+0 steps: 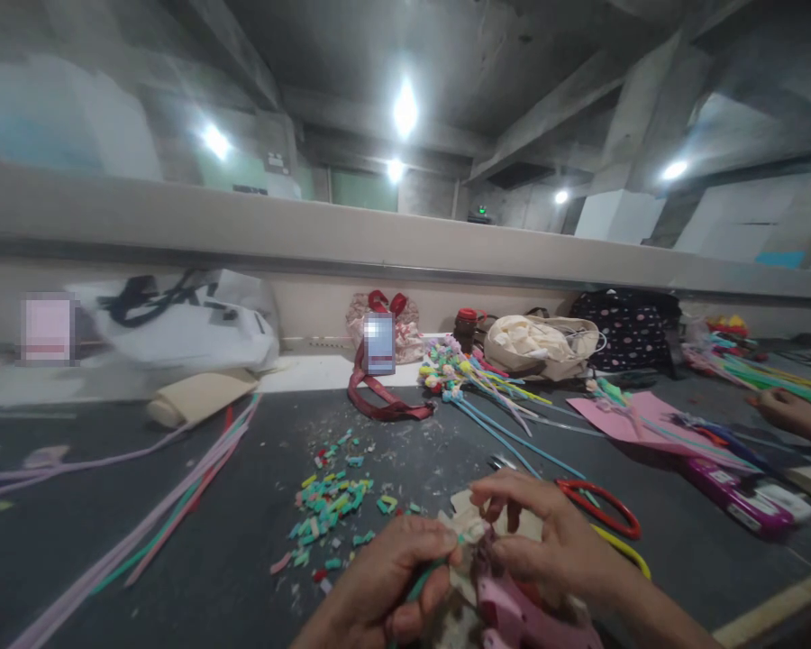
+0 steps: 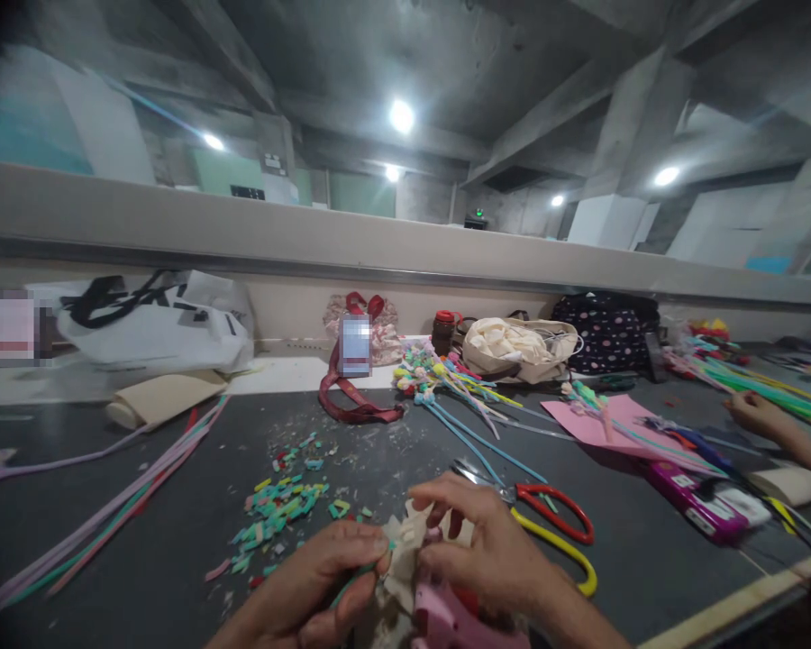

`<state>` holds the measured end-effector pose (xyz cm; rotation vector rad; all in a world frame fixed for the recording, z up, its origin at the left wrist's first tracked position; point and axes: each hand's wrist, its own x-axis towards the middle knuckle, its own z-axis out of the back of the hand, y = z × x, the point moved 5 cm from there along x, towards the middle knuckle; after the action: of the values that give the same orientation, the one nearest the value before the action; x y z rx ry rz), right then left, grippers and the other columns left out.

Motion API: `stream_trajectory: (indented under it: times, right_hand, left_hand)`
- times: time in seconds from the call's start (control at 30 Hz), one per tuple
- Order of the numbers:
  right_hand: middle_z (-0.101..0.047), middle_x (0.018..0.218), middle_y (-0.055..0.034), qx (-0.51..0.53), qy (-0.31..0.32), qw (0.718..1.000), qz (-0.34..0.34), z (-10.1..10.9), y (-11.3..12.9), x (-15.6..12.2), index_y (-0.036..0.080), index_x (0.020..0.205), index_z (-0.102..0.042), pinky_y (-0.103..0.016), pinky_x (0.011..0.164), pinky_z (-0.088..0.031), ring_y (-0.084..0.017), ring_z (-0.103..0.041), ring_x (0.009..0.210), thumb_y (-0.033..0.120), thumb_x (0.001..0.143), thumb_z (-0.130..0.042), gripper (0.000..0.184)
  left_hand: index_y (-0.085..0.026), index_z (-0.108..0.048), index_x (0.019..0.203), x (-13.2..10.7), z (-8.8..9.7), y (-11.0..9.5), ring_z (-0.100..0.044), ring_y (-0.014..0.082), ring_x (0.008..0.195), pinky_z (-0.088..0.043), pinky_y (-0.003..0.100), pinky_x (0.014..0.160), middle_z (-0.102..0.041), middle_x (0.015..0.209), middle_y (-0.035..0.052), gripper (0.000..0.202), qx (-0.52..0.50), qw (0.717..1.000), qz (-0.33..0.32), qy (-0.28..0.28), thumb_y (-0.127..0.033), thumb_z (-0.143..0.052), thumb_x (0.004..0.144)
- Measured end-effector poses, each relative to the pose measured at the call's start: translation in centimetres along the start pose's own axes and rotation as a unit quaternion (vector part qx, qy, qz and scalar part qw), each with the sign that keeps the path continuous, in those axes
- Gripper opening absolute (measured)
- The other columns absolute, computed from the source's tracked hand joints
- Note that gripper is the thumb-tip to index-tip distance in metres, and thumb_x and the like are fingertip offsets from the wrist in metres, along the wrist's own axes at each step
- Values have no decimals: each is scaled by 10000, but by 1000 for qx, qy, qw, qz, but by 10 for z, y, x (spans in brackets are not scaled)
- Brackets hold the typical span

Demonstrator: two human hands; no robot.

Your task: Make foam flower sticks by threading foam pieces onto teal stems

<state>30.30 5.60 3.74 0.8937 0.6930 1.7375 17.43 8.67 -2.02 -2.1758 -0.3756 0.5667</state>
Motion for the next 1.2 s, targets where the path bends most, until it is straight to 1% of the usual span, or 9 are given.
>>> stream_trajectory:
  times: [0.2,0.33,0.43,0.5,0.63,0.73,0.87,1.03,1.2]
  right_hand:
    - [-571,903,-5,-46,17,997,52,-14,16,5,225,970,-573,-225,650,-407,-122,-514,731,63,612,-606,395]
    - [-574,880,-3,-55,20,997,54,-16,15,7,202,883,-588,-211,634,-395,-115,-507,719,87,649,-594,261]
    - [-567,801,10,-64,22,996,59,-18,15,8,188,811,-589,-206,631,-388,-110,-504,704,95,674,-576,166]
    - [-556,773,19,-64,15,996,58,-18,16,9,185,809,-585,-199,617,-386,-104,-501,687,84,670,-576,172]
    - [-552,778,21,-68,2,996,51,-18,18,9,192,864,-575,-194,608,-385,-102,-502,683,70,664,-576,234]
    - [-555,764,21,-84,8,995,53,-19,19,8,190,829,-577,-198,615,-385,-104,-503,684,87,675,-576,186]
    - [-562,743,17,-93,5,995,42,-20,18,8,179,783,-572,-195,600,-385,-102,-507,667,103,697,-562,115]
    - [-568,737,14,-100,1,994,45,-21,15,11,172,763,-574,-194,588,-376,-99,-503,656,115,709,-555,81]
    - [-555,709,16,-97,-2,994,44,-23,15,13,168,740,-571,-195,582,-372,-99,-498,648,122,717,-539,60]
  left_hand:
    - [-113,-514,497,1,0,-1,-240,20,199,-118,156,257,-361,272,-67,226,3,1000,-6,5,-300,-558,616]
    - [-110,-511,505,2,5,1,-278,17,238,-156,153,284,-385,318,-61,206,4,1000,-7,-11,-274,-572,612]
    - [-111,-528,547,1,4,3,-240,21,209,-132,165,264,-383,304,-65,199,-3,1000,8,13,-286,-540,642]
    - [-113,-535,559,2,3,4,-218,25,194,-109,170,253,-376,285,-67,208,-6,1000,6,24,-297,-523,654]
    - [-117,-507,492,3,5,4,-222,19,210,-106,169,260,-355,288,-63,255,2,1000,-9,28,-312,-523,656]
    - [-119,-504,502,3,5,3,-241,18,231,-134,161,273,-349,308,-70,240,3,1000,-4,15,-306,-543,648]
    - [-111,-511,519,2,3,-2,-315,19,279,-182,142,299,-404,360,-58,192,-9,1000,-11,-11,-260,-594,608]
    - [-129,-483,456,4,1,1,-230,20,207,-178,156,270,-340,278,-74,281,-9,1000,-1,30,-318,-541,655]
    - [-130,-476,436,4,0,2,-227,29,181,-162,156,252,-320,240,-71,325,-21,998,-7,51,-336,-512,684]
